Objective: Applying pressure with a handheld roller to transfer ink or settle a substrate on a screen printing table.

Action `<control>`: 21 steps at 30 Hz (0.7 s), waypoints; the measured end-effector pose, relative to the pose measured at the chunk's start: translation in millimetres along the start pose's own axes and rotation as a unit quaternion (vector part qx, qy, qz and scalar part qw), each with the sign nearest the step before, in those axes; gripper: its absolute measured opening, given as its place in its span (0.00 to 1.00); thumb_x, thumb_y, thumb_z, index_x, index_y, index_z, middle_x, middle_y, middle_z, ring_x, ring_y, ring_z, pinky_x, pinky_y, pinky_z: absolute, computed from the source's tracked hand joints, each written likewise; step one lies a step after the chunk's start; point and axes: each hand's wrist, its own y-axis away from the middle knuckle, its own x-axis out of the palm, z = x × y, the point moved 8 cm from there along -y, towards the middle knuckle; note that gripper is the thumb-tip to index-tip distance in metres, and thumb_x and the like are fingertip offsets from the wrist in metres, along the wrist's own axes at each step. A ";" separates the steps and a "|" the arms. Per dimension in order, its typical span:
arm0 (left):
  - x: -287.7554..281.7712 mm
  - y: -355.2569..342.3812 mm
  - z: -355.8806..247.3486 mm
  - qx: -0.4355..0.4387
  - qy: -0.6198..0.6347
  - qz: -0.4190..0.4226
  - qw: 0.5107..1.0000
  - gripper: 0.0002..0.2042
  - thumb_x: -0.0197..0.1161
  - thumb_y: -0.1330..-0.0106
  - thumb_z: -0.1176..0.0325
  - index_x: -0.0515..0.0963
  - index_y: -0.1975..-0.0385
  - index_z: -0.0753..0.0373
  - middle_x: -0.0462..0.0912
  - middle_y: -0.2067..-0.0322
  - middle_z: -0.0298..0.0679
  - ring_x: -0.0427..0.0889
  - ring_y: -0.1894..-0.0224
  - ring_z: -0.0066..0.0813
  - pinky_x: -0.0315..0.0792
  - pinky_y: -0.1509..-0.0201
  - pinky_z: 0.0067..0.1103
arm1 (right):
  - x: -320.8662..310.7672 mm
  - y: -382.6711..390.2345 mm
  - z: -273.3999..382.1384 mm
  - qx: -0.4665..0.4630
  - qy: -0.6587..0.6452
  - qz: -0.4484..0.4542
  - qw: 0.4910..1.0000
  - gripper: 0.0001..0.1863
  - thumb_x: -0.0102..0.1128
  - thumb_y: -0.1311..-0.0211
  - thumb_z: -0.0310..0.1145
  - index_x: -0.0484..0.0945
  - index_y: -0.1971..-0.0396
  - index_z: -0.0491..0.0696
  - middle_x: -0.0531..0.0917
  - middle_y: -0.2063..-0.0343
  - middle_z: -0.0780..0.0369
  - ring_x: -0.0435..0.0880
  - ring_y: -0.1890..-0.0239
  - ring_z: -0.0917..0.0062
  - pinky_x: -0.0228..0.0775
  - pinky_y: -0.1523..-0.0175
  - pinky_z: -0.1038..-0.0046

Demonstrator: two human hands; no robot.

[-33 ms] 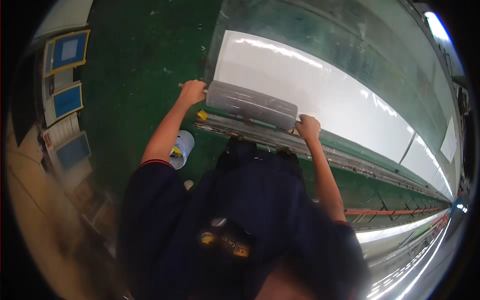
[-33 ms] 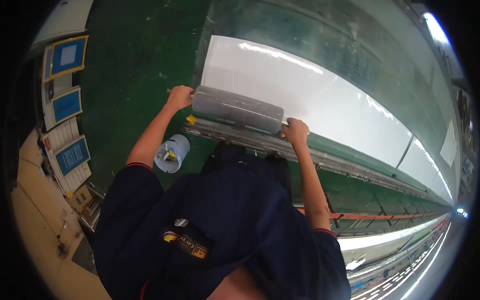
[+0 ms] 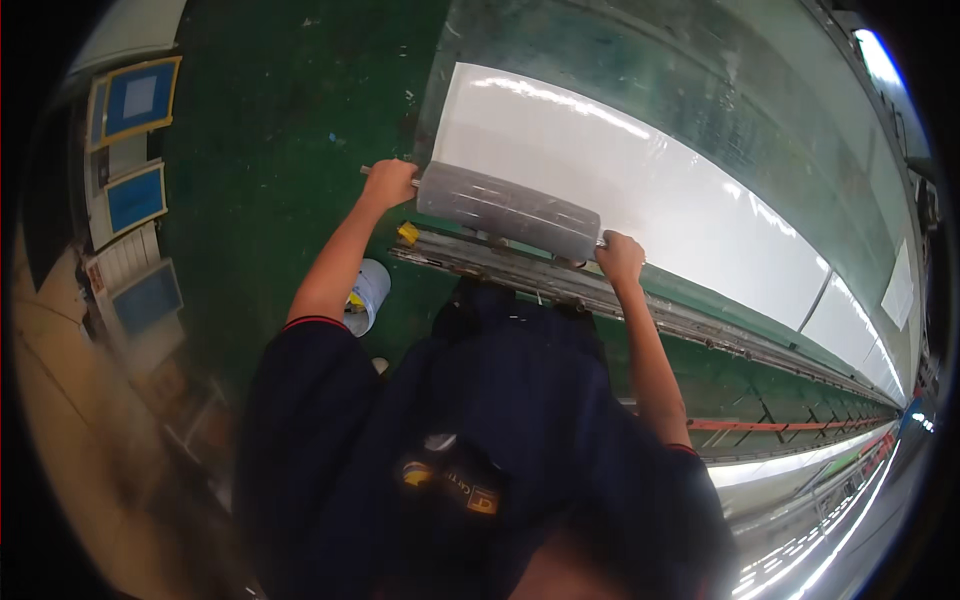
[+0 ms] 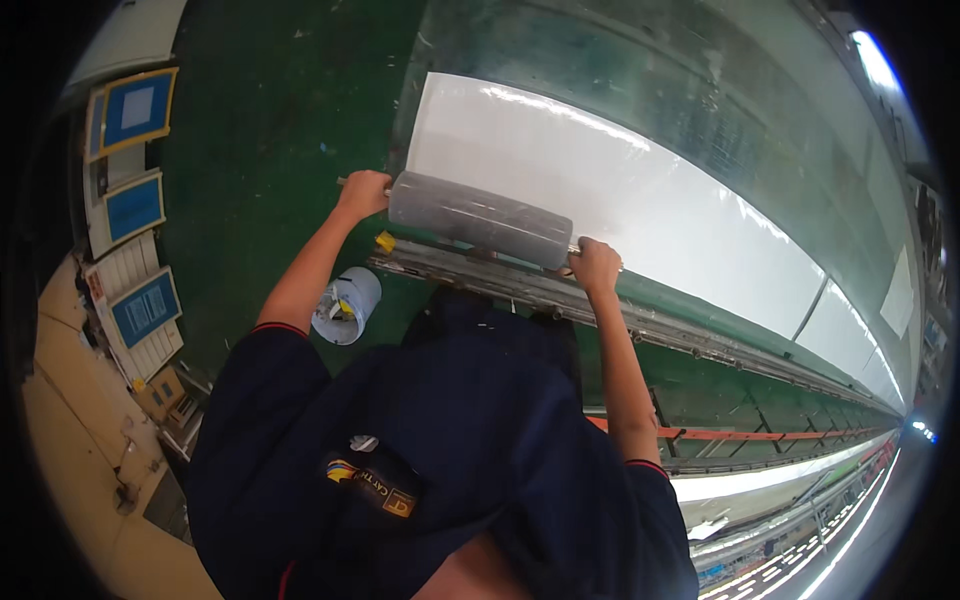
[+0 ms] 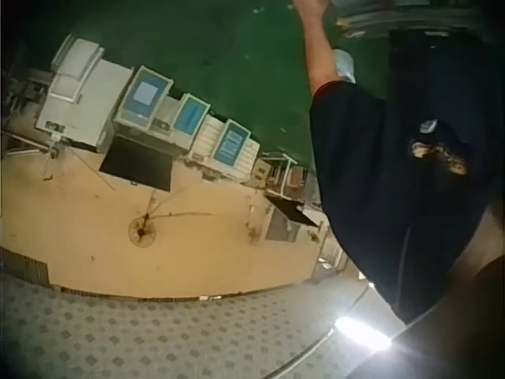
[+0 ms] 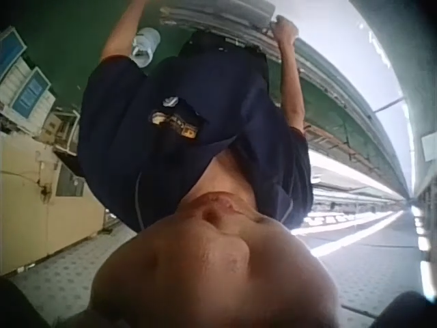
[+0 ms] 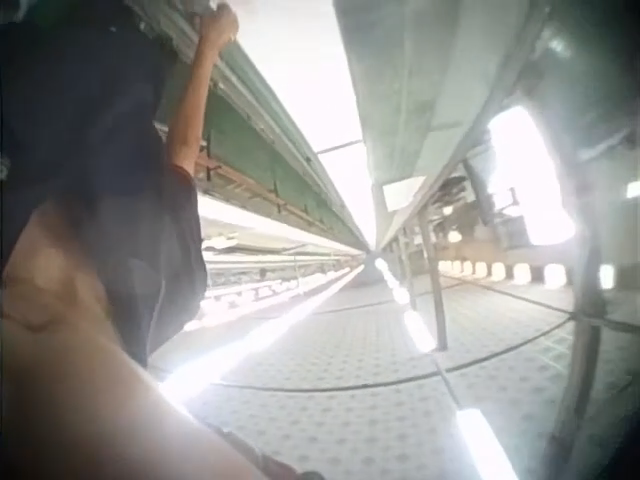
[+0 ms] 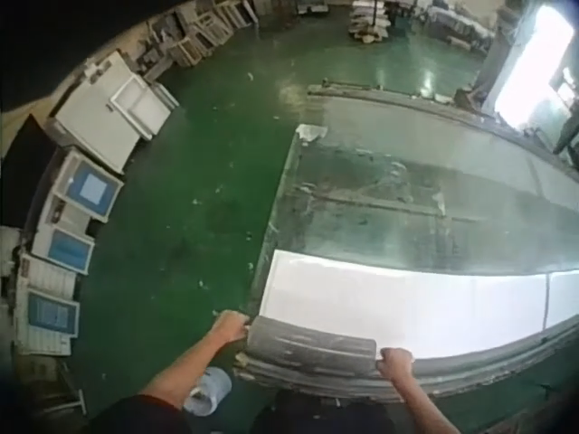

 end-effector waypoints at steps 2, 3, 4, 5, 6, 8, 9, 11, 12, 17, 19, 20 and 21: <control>-3.6 -13.3 4.3 0.040 0.025 -0.032 0.998 0.07 0.69 0.47 0.66 0.87 0.70 0.59 0.88 0.70 0.49 0.89 0.62 0.51 0.83 0.55 0.43 | -12.2 -21.7 4.7 -0.007 0.018 -0.022 1.000 0.07 0.66 0.46 0.38 0.85 0.74 0.51 0.88 0.72 0.54 0.88 0.66 0.54 0.78 0.60 0.52; -3.6 -25.2 8.8 0.034 0.028 -0.024 0.999 0.07 0.69 0.47 0.66 0.87 0.70 0.59 0.88 0.70 0.49 0.89 0.62 0.51 0.83 0.55 0.43 | -21.9 -35.7 4.8 -0.012 0.034 -0.054 0.998 0.06 0.66 0.46 0.38 0.85 0.71 0.52 0.89 0.72 0.55 0.89 0.67 0.55 0.78 0.60 0.52; -11.0 -38.0 10.2 0.060 0.021 -0.042 0.997 0.07 0.69 0.48 0.66 0.86 0.71 0.59 0.88 0.71 0.48 0.89 0.64 0.50 0.83 0.57 0.43 | -29.6 -52.1 6.2 -0.014 0.045 -0.046 0.998 0.06 0.66 0.45 0.37 0.85 0.69 0.53 0.89 0.72 0.56 0.89 0.66 0.56 0.78 0.61 0.53; -19.1 -49.7 12.2 0.085 0.014 -0.059 0.995 0.07 0.69 0.49 0.65 0.86 0.72 0.58 0.87 0.72 0.48 0.89 0.65 0.49 0.82 0.59 0.42 | -38.9 -70.4 5.7 -0.016 0.055 -0.037 0.998 0.07 0.65 0.45 0.36 0.85 0.67 0.54 0.89 0.71 0.57 0.89 0.66 0.56 0.78 0.61 0.53; -27.1 -67.3 15.1 0.085 0.015 -0.051 0.995 0.07 0.69 0.49 0.65 0.86 0.72 0.58 0.87 0.72 0.48 0.89 0.65 0.49 0.82 0.59 0.42 | -49.8 -87.5 3.6 -0.012 0.041 -0.039 0.998 0.06 0.65 0.45 0.35 0.85 0.67 0.55 0.89 0.71 0.58 0.90 0.66 0.57 0.78 0.61 0.54; -54.8 -105.0 6.3 0.125 0.000 -0.043 0.991 0.07 0.69 0.50 0.65 0.86 0.73 0.58 0.87 0.73 0.48 0.89 0.66 0.50 0.83 0.60 0.42 | -64.7 -125.4 -7.8 -0.009 0.066 -0.057 0.996 0.04 0.64 0.43 0.35 0.83 0.68 0.55 0.89 0.72 0.57 0.90 0.67 0.56 0.79 0.61 0.53; -65.7 -124.1 10.7 0.127 -0.007 -0.055 0.990 0.07 0.69 0.50 0.65 0.86 0.73 0.57 0.87 0.73 0.48 0.89 0.66 0.51 0.83 0.60 0.42 | -75.8 -144.9 -8.9 -0.012 0.055 -0.076 0.996 0.05 0.62 0.42 0.36 0.83 0.68 0.55 0.89 0.73 0.56 0.89 0.67 0.55 0.78 0.62 0.52; -93.3 -167.2 6.4 0.128 -0.010 -0.069 0.989 0.07 0.68 0.49 0.64 0.87 0.72 0.58 0.88 0.72 0.49 0.89 0.67 0.52 0.83 0.60 0.42 | -92.8 -173.5 -27.0 0.007 0.071 -0.113 0.991 0.05 0.60 0.41 0.37 0.83 0.69 0.55 0.88 0.73 0.56 0.89 0.68 0.54 0.79 0.62 0.53; -110.9 -181.5 2.4 0.114 -0.010 -0.072 0.991 0.08 0.68 0.49 0.64 0.87 0.72 0.58 0.88 0.72 0.49 0.89 0.66 0.52 0.83 0.59 0.42 | -107.7 -186.2 -21.0 0.004 0.056 -0.124 0.991 0.05 0.60 0.43 0.35 0.83 0.70 0.56 0.88 0.74 0.56 0.89 0.68 0.55 0.78 0.63 0.54; -147.9 -230.0 5.7 0.083 -0.023 -0.095 0.992 0.10 0.68 0.48 0.63 0.88 0.70 0.59 0.89 0.70 0.51 0.89 0.64 0.54 0.83 0.56 0.43 | -155.3 -240.5 -13.3 -0.005 0.072 -0.131 0.989 0.10 0.60 0.49 0.32 0.89 0.68 0.54 0.89 0.71 0.53 0.88 0.66 0.52 0.79 0.61 0.56; -148.0 -236.8 3.2 0.083 -0.033 -0.114 0.989 0.11 0.68 0.48 0.62 0.89 0.69 0.59 0.89 0.70 0.51 0.89 0.63 0.54 0.83 0.55 0.44 | -159.3 -243.4 -9.5 -0.042 0.061 -0.137 0.988 0.11 0.61 0.49 0.32 0.89 0.68 0.52 0.89 0.70 0.51 0.88 0.64 0.51 0.79 0.59 0.55; -141.8 -233.7 5.7 0.068 -0.031 -0.095 0.993 0.11 0.69 0.49 0.61 0.89 0.69 0.58 0.89 0.69 0.51 0.90 0.62 0.54 0.83 0.54 0.43 | -157.0 -240.0 -10.2 -0.020 0.058 -0.121 0.991 0.11 0.61 0.48 0.35 0.90 0.67 0.51 0.89 0.68 0.50 0.89 0.63 0.50 0.80 0.57 0.54; -136.1 -226.3 11.1 0.050 -0.030 -0.073 0.996 0.12 0.70 0.50 0.60 0.89 0.68 0.58 0.89 0.68 0.51 0.90 0.61 0.53 0.83 0.52 0.43 | -154.6 -231.8 -4.4 -0.022 0.056 -0.126 0.990 0.11 0.61 0.48 0.35 0.90 0.67 0.51 0.89 0.68 0.50 0.89 0.63 0.50 0.80 0.57 0.54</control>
